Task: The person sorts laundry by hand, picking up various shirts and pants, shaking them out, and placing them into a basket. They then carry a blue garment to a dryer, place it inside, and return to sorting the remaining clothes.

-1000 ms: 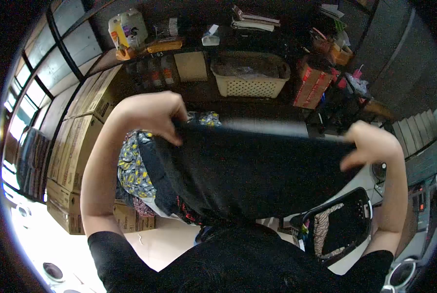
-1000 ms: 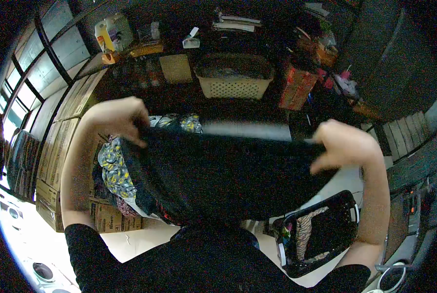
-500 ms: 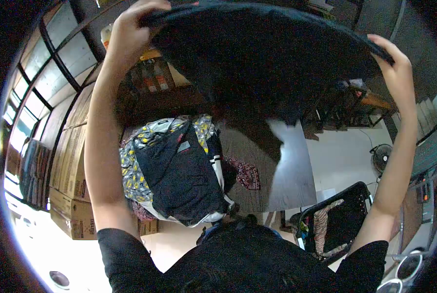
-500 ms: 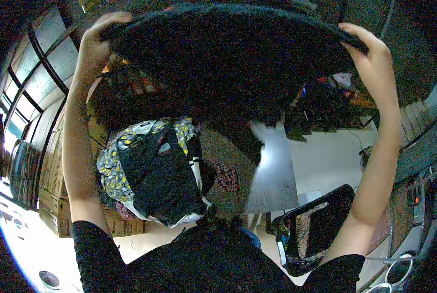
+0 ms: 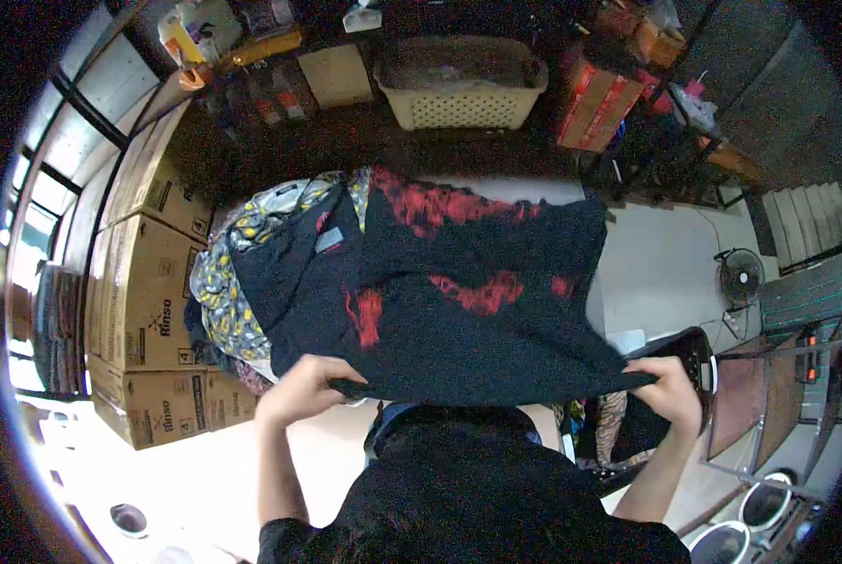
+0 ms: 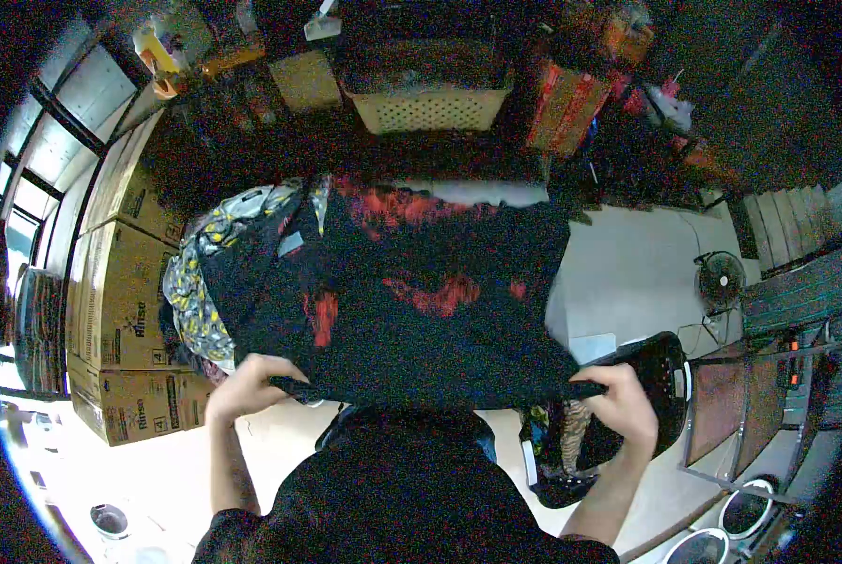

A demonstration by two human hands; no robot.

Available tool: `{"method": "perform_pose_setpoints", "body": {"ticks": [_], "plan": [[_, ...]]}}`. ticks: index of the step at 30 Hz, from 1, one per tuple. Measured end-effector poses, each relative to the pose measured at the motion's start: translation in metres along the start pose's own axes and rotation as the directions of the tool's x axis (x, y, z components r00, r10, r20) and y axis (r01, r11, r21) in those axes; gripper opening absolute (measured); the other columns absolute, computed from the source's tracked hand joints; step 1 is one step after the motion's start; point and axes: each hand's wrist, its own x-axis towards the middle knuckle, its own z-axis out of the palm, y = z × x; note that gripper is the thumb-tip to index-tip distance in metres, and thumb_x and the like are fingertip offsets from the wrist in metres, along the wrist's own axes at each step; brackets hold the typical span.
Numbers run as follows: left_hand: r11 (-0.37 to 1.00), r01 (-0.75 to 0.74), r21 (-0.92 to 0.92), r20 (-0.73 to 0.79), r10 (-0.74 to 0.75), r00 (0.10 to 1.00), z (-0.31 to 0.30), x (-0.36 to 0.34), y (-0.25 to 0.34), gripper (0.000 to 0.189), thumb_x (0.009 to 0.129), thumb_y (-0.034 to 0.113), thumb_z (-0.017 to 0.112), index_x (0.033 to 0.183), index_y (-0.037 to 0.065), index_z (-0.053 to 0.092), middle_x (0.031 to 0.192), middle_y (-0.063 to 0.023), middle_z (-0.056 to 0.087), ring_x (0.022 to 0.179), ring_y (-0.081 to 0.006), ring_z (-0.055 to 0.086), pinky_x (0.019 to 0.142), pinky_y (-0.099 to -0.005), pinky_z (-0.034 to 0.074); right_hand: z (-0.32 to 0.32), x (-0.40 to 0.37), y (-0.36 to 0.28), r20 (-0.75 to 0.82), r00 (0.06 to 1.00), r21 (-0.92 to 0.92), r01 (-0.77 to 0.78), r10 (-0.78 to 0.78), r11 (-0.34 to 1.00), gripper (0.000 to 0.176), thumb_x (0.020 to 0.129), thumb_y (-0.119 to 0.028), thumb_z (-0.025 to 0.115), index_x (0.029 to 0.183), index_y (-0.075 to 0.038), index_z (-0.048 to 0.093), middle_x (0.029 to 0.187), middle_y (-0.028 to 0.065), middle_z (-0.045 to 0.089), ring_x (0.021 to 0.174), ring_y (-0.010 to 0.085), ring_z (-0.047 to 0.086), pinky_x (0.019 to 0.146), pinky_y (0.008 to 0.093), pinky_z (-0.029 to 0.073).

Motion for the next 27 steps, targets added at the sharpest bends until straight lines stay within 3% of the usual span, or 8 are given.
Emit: {"method": "perform_pose_setpoints", "body": {"ticks": [4, 6, 8, 10, 12, 15, 20, 27], "plan": [[0.986, 0.156, -0.057, 0.183, -0.144, 0.973, 0.005, 0.032, -0.020, 0.033, 0.067, -0.002, 0.066, 0.100, 0.000, 0.069, 0.094, -0.0170, 0.070, 0.092, -0.0258, 0.068, 0.082, -0.0326, 0.051, 0.018, 0.029, 0.042, 0.151, 0.987, 0.096, -0.077, 0.062, 0.992, 0.026, 0.070, 0.001, 0.061, 0.095, 0.005, 0.067, 0.080, 0.0101, 0.069, 0.076, 0.0134, 0.061, 0.070, 0.0304, 0.049], [0.995, -0.084, 0.061, 0.039, 0.082, 0.996, -0.010, 0.066, -0.034, 0.037, 0.067, -0.002, 0.064, 0.103, -0.001, 0.068, 0.099, -0.0166, 0.070, 0.094, -0.0237, 0.067, 0.087, -0.0317, 0.051, 0.008, 0.059, 0.030, 0.121, 0.964, 0.038, -0.244, 0.238, 0.969, 0.020, 0.072, -0.002, 0.063, 0.091, 0.004, 0.068, 0.082, 0.0077, 0.069, 0.076, 0.0124, 0.060, 0.068, 0.0313, 0.049], [0.998, -0.064, -0.013, -0.086, 0.063, 0.994, -0.028, 0.117, -0.046, 0.037, 0.068, -0.002, 0.054, 0.103, -0.004, 0.066, 0.100, -0.0185, 0.069, 0.098, -0.0209, 0.065, 0.086, -0.0323, 0.050, 0.009, 0.106, 0.083, -0.042, 0.999, 0.036, -0.032, 0.034, 0.999, 0.021, 0.073, -0.007, 0.066, 0.090, 0.004, 0.067, 0.084, 0.0109, 0.069, 0.074, 0.0139, 0.060, 0.067, 0.0306, 0.048], [0.973, -0.205, 0.109, -0.445, 0.232, 0.865, -0.027, 0.176, -0.060, 0.036, 0.075, 0.001, 0.057, 0.110, -0.002, 0.062, 0.103, -0.0194, 0.068, 0.095, -0.0263, 0.065, 0.085, -0.0356, 0.050, 0.000, 0.146, 0.073, -0.141, 0.981, -0.223, -0.163, 0.133, 0.961, 0.028, 0.072, -0.011, 0.068, 0.095, 0.004, 0.065, 0.089, 0.0173, 0.068, 0.077, 0.0233, 0.064, 0.070, 0.0349, 0.050], [0.909, -0.021, 0.417, -0.573, 0.281, 0.770, -0.020, 0.208, -0.041, 0.043, 0.078, 0.012, 0.068, 0.118, 0.001, 0.056, 0.116, -0.0199, 0.061, 0.106, -0.0341, 0.060, 0.092, -0.0410, 0.047, 0.016, 0.158, 0.068, -0.435, 0.900, -0.431, -0.227, 0.020, 0.873, 0.029, 0.071, -0.014, 0.071, 0.095, 0.002, 0.066, 0.088, 0.0215, 0.067, 0.081, 0.0342, 0.066, 0.075, 0.0423, 0.051], [0.873, -0.257, 0.414, -0.309, 0.401, 0.863, 0.033, 0.228, -0.029, 0.056, 0.075, 0.019, 0.072, 0.124, 0.002, 0.052, 0.122, -0.0199, 0.058, 0.115, -0.0344, 0.055, 0.097, -0.0411, 0.045, 0.051, 0.160, 0.066, -0.462, 0.887, -0.591, -0.301, -0.007, 0.749, 0.037, 0.072, -0.026, 0.075, 0.101, -0.004, 0.064, 0.099, 0.0173, 0.066, 0.098, 0.0344, 0.063, 0.083, 0.0488, 0.049], [0.742, -0.333, 0.581, 0.110, 0.334, 0.936, 0.165, 0.212, -0.039, 0.101, 0.066, 0.040, 0.079, 0.147, 0.011, 0.027, 0.148, -0.0219, 0.031, 0.135, -0.0425, 0.032, 0.110, -0.0541, 0.027, 0.169, 0.135, 0.078, -0.106, 0.994, -0.584, -0.054, -0.011, 0.810, 0.122, 0.054, -0.071, 0.073, 0.149, -0.014, 0.023, 0.154, 0.0210, 0.019, 0.141, 0.0465, 0.015, 0.106, 0.0692, 0.014], [0.617, -0.290, 0.731, 0.188, 0.226, 0.956, 0.198, 0.227, -0.066, 0.094, 0.073, 0.033, 0.074, 0.150, 0.017, 0.022, 0.155, -0.0176, 0.016, 0.141, -0.0450, 0.013, 0.108, -0.0662, 0.017, 0.231, 0.115, 0.101, -0.225, 0.972, -0.457, -0.042, -0.069, 0.889, 0.092, 0.075, -0.050, 0.069, 0.150, -0.021, 0.025, 0.158, 0.0123, 0.013, 0.145, 0.0374, 0.005, 0.113, 0.0623, 0.003]]}}
